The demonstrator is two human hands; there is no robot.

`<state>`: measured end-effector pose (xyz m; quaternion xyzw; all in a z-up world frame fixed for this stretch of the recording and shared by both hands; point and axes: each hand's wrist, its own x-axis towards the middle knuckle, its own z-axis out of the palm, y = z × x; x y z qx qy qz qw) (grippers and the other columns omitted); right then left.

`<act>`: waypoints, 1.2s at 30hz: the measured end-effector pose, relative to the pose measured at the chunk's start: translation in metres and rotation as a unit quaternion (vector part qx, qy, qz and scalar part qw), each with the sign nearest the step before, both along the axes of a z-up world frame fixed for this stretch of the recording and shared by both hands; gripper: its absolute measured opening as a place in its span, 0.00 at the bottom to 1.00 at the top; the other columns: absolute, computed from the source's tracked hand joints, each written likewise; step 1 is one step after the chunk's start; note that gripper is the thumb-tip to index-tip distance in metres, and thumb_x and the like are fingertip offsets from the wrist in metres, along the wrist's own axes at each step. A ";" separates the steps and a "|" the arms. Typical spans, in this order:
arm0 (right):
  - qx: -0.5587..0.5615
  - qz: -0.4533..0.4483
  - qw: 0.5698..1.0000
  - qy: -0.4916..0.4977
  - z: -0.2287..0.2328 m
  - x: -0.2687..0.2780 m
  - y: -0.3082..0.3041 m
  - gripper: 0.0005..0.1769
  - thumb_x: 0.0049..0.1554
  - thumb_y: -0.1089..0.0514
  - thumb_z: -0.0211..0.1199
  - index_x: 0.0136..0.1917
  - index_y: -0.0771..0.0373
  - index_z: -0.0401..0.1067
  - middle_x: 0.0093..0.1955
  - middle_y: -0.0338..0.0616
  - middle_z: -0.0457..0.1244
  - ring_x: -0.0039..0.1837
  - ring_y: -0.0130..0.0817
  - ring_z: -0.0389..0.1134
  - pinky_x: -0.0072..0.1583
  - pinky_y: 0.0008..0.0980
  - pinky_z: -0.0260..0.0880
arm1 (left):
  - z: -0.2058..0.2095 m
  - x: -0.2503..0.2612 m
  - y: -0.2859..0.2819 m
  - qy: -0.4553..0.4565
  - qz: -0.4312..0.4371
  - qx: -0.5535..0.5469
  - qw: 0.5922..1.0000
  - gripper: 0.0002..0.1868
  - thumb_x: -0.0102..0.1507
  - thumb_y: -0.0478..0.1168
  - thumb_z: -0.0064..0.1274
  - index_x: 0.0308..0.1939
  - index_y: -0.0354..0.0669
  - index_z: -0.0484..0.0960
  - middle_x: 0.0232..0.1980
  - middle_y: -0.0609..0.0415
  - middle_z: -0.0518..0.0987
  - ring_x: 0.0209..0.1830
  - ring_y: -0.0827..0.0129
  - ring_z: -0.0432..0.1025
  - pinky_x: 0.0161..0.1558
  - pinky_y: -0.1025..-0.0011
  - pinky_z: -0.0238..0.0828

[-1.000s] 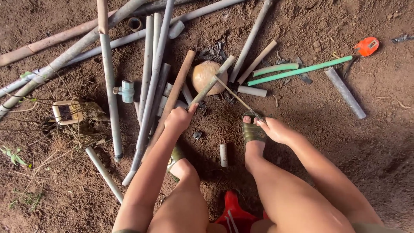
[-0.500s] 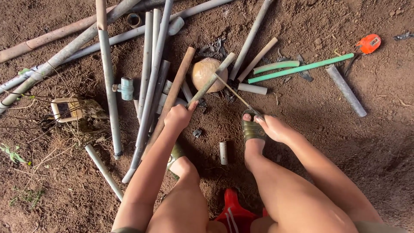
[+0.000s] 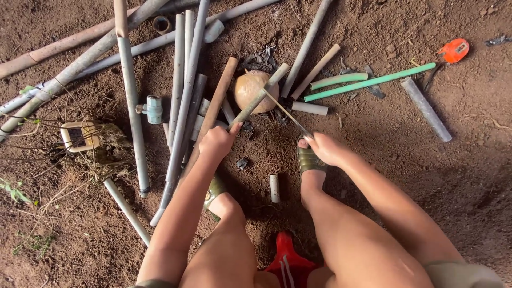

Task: A person is sawing a bamboo pole using a handheld hacksaw blade while sitting on the ground.

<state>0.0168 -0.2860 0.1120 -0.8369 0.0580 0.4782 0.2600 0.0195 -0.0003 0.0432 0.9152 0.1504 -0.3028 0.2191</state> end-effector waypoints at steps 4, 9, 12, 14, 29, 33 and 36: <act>-0.035 0.014 0.999 -0.004 -0.006 -0.012 -0.028 0.26 0.62 0.47 0.38 0.54 0.69 0.68 0.47 0.62 0.66 0.51 0.55 0.68 0.49 0.45 0.68 | -0.013 -0.002 0.001 -0.005 -0.011 0.028 1.000 0.40 0.63 0.70 0.32 0.27 0.35 0.79 0.19 0.44 0.74 0.24 0.57 0.76 0.22 0.66 0.72; -0.086 0.086 0.992 -0.023 -0.014 0.016 0.000 0.28 0.62 0.42 0.37 0.56 0.66 0.67 0.51 0.60 0.65 0.56 0.54 0.66 0.56 0.51 0.65 | -0.021 -0.004 -0.003 -0.015 -0.012 0.071 0.997 0.39 0.62 0.72 0.33 0.31 0.38 0.80 0.23 0.47 0.77 0.28 0.59 0.77 0.23 0.68 0.72; -0.056 0.028 0.998 -0.007 0.002 0.028 0.024 0.24 0.63 0.44 0.38 0.56 0.62 0.68 0.42 0.51 0.67 0.47 0.44 0.70 0.52 0.45 0.68 | -0.026 -0.003 0.005 0.016 -0.027 0.073 0.997 0.41 0.60 0.75 0.30 0.29 0.40 0.80 0.25 0.49 0.79 0.31 0.58 0.78 0.26 0.64 0.73; -0.046 0.026 0.999 0.002 0.006 0.029 0.019 0.27 0.63 0.43 0.37 0.57 0.64 0.67 0.44 0.51 0.68 0.50 0.46 0.69 0.53 0.46 0.67 | -0.011 0.001 0.002 0.010 -0.037 0.076 0.996 0.40 0.61 0.73 0.29 0.31 0.40 0.80 0.25 0.48 0.78 0.31 0.57 0.78 0.26 0.64 0.73; -0.039 0.017 0.999 0.012 0.050 0.032 0.031 0.34 0.62 0.38 0.30 0.66 0.64 0.60 0.59 0.55 0.63 0.64 0.48 0.61 0.65 0.48 0.58 | -0.006 0.000 0.020 -0.065 -0.086 0.148 0.983 0.34 0.64 0.70 0.32 0.37 0.45 0.78 0.21 0.50 0.76 0.22 0.58 0.76 0.21 0.66 0.71; -0.026 0.005 1.000 -0.003 0.021 0.031 0.019 0.35 0.63 0.38 0.28 0.62 0.65 0.65 0.57 0.56 0.64 0.63 0.50 0.62 0.64 0.49 0.58 | -0.025 -0.008 0.019 -0.095 -0.097 0.101 0.986 0.32 0.66 0.67 0.31 0.32 0.45 0.75 0.20 0.50 0.74 0.21 0.58 0.75 0.20 0.65 0.72; -0.023 0.015 1.000 -0.010 0.029 0.039 0.022 0.36 0.64 0.39 0.27 0.62 0.66 0.65 0.59 0.55 0.63 0.65 0.49 0.61 0.65 0.48 0.58 | -0.037 -0.008 0.018 -0.116 -0.113 0.148 0.976 0.30 0.66 0.67 0.30 0.29 0.49 0.73 0.18 0.53 0.73 0.19 0.63 0.74 0.19 0.67 0.71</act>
